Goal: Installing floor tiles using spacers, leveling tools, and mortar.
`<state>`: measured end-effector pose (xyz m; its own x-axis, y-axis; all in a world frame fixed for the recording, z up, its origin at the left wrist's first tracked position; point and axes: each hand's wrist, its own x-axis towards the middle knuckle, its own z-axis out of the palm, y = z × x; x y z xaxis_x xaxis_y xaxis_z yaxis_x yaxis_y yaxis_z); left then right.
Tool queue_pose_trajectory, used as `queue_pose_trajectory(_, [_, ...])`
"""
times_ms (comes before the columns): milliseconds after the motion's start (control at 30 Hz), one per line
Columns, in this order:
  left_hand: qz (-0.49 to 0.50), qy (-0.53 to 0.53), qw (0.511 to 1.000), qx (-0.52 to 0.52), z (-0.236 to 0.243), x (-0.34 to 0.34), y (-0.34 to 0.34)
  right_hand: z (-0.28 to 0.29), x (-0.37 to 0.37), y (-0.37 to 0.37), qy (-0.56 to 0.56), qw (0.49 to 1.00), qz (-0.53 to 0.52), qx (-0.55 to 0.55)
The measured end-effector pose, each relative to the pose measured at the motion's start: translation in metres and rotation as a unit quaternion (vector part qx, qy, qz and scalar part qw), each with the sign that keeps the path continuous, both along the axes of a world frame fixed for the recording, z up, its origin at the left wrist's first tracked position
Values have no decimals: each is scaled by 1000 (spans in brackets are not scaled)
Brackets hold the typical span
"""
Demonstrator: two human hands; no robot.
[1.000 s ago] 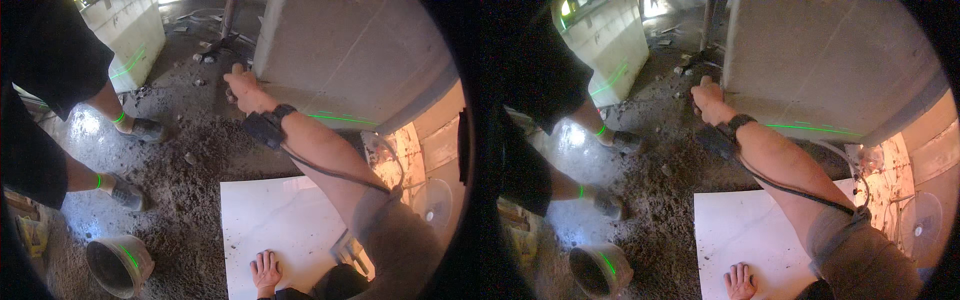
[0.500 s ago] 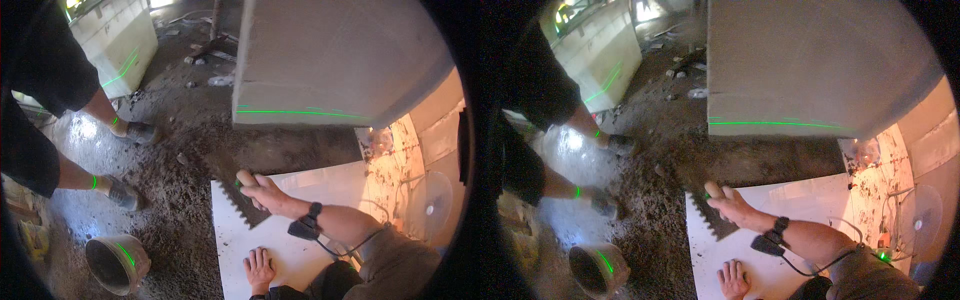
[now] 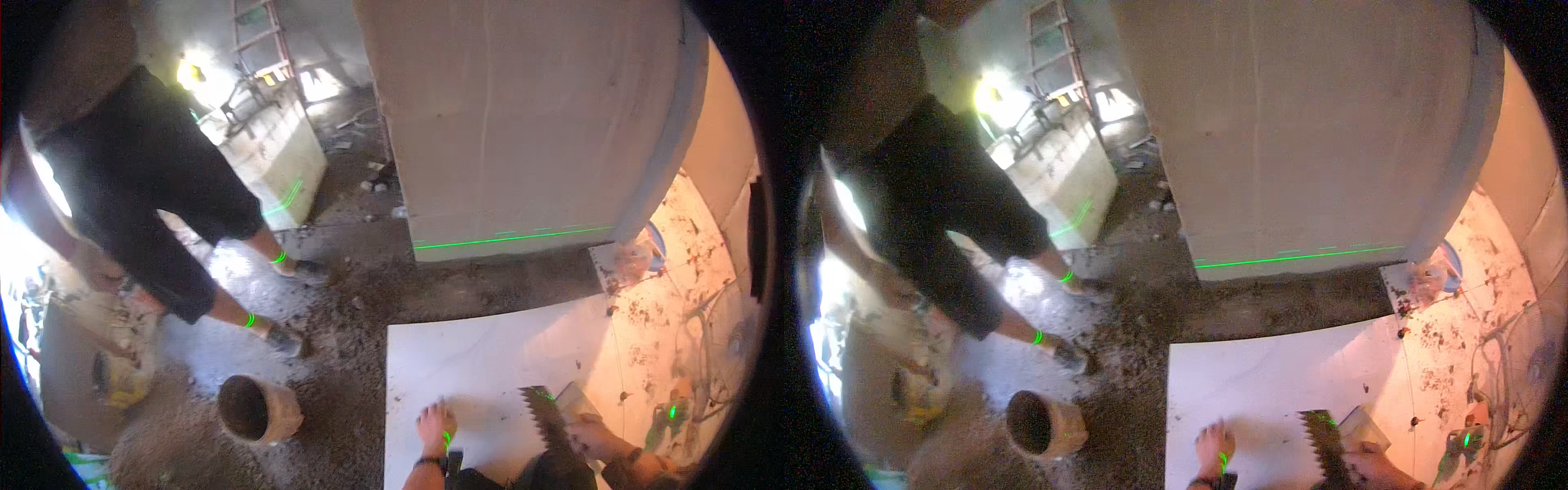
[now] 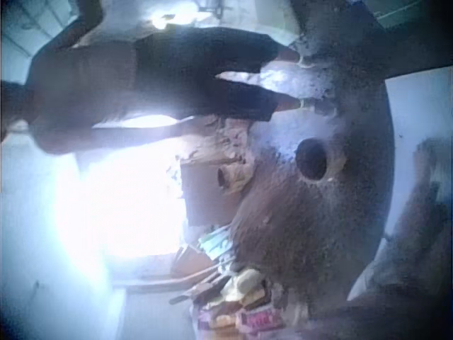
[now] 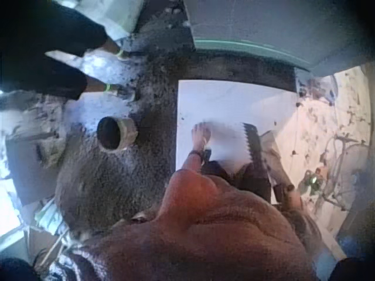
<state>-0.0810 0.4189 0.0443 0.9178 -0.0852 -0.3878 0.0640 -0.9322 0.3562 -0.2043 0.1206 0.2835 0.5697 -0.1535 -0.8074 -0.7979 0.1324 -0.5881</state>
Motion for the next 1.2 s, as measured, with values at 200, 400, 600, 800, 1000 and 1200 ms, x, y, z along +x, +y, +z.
queue_pose_trajectory(200, [246, -39, 767, -592, 209, 221, -4, 11, -88, -70, -27, 986, -162, 41])
queue_pose_trajectory(400, [73, -154, 767, -618, 383, 173, -45, 31, -120, -64, -164, 971, -176, -6])
queue_pose_trajectory(600, [-55, -118, 976, -176, 191, 3, -12, 15, -145, -65, -222, 961, -166, 12])
queue_pose_trajectory(800, [247, 145, 918, -276, 46, -200, 96, 18, -206, -96, -201, 957, -208, 5])
queue_pose_trajectory(1000, [399, 216, 785, -422, 79, -334, 152, 10, -249, -103, -223, 933, -281, 33])
queue_pose_trajectory(1200, [372, 189, 808, -415, 101, -331, 124, 13, -280, -95, -195, 931, -306, 48])
